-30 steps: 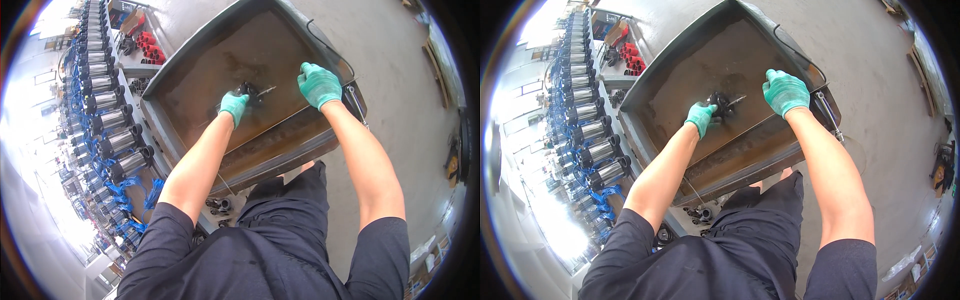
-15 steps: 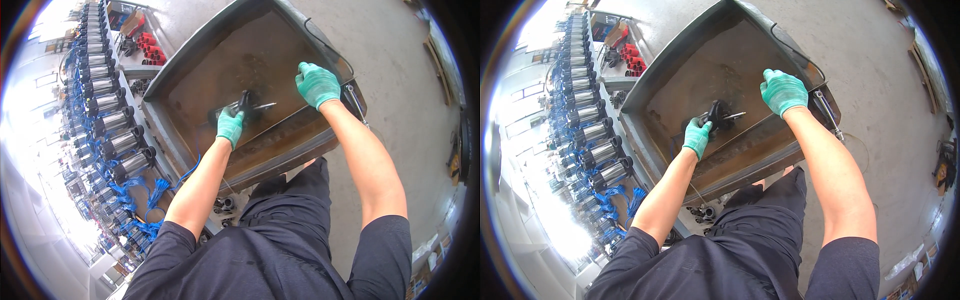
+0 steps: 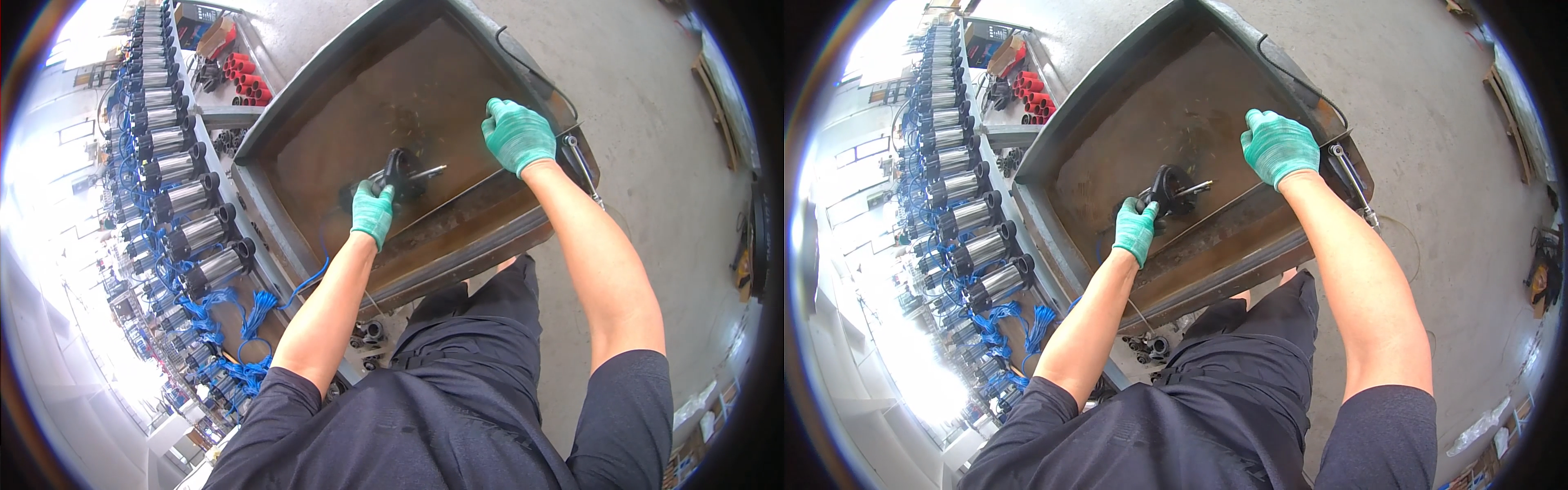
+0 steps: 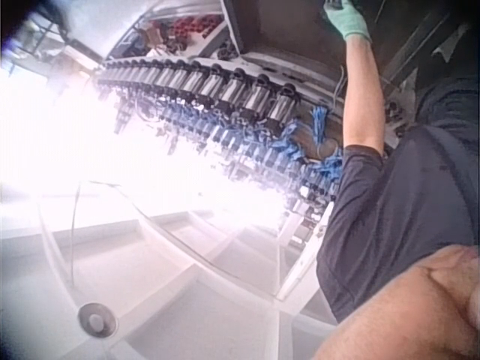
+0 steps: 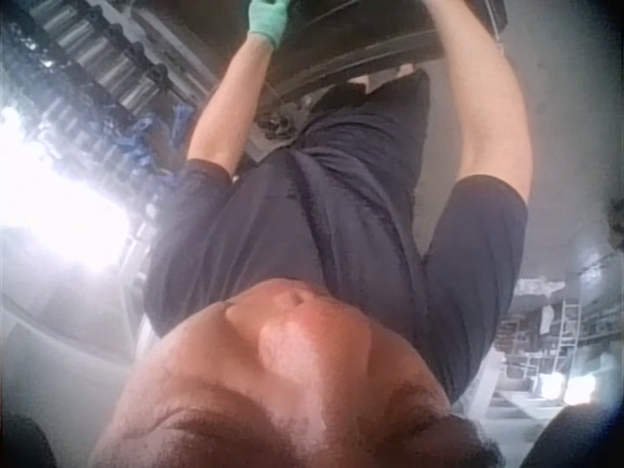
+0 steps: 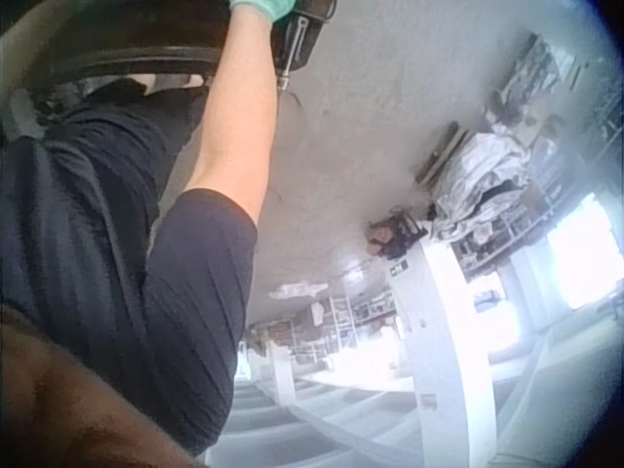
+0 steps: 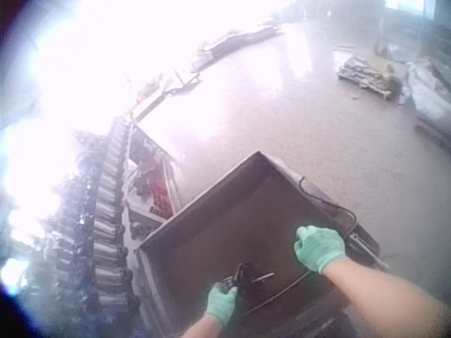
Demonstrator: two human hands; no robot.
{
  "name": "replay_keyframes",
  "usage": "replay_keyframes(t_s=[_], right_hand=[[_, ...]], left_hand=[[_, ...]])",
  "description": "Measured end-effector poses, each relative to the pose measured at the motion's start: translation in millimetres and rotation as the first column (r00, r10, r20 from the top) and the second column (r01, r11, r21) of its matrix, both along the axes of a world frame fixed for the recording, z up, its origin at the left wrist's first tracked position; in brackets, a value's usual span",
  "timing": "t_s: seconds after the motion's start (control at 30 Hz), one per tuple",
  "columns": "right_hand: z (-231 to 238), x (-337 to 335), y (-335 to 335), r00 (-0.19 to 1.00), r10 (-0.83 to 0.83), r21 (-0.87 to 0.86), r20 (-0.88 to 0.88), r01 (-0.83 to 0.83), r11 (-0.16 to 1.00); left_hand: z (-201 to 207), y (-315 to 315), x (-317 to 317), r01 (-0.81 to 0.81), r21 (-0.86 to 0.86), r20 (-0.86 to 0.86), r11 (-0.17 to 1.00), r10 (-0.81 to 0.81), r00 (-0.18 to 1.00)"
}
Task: The person holds a cylindrical pump over a tub of water, lowers it into the water to submerge it, lifts it out, and then places it on a table next to other identical pumps.
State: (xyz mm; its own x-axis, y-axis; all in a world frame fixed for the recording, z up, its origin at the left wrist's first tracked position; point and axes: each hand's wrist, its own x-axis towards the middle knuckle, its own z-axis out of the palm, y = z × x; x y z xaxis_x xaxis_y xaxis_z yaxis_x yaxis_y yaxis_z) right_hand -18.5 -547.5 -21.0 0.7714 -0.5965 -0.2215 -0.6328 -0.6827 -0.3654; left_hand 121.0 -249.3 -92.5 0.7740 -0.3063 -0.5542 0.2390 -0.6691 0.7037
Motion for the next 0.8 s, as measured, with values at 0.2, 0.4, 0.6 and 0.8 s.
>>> replay_keyframes(t_s=[0.2, 0.4, 0.6, 0.8], right_hand=[[-4, 1, -2, 1.000, -0.001, -0.018, 0.020, 0.001, 1.000], [0, 3, -1, 0.997, 0.001, -0.020, 0.074, 0.000, 1.000], [0, -2, 2, 0.993, 0.040, -0.014, 0.111, -0.039, 0.999], [23, -17, 26, 0.875, 0.080, 0.229, 0.477, -0.212, 0.950]], left_hand=[[-7, 2, 0, 0.042, 0.009, 0.033, 0.999, -0.042, 0.999], [-6, 15, 11, 0.144, 0.107, 0.255, 0.984, -0.168, 0.952], [91, 16, -2, 0.110, 0.123, 0.297, 0.986, -0.143, 0.944], [165, 41, -25, 0.115, -0.019, 0.510, 0.993, -0.089, 0.855]])
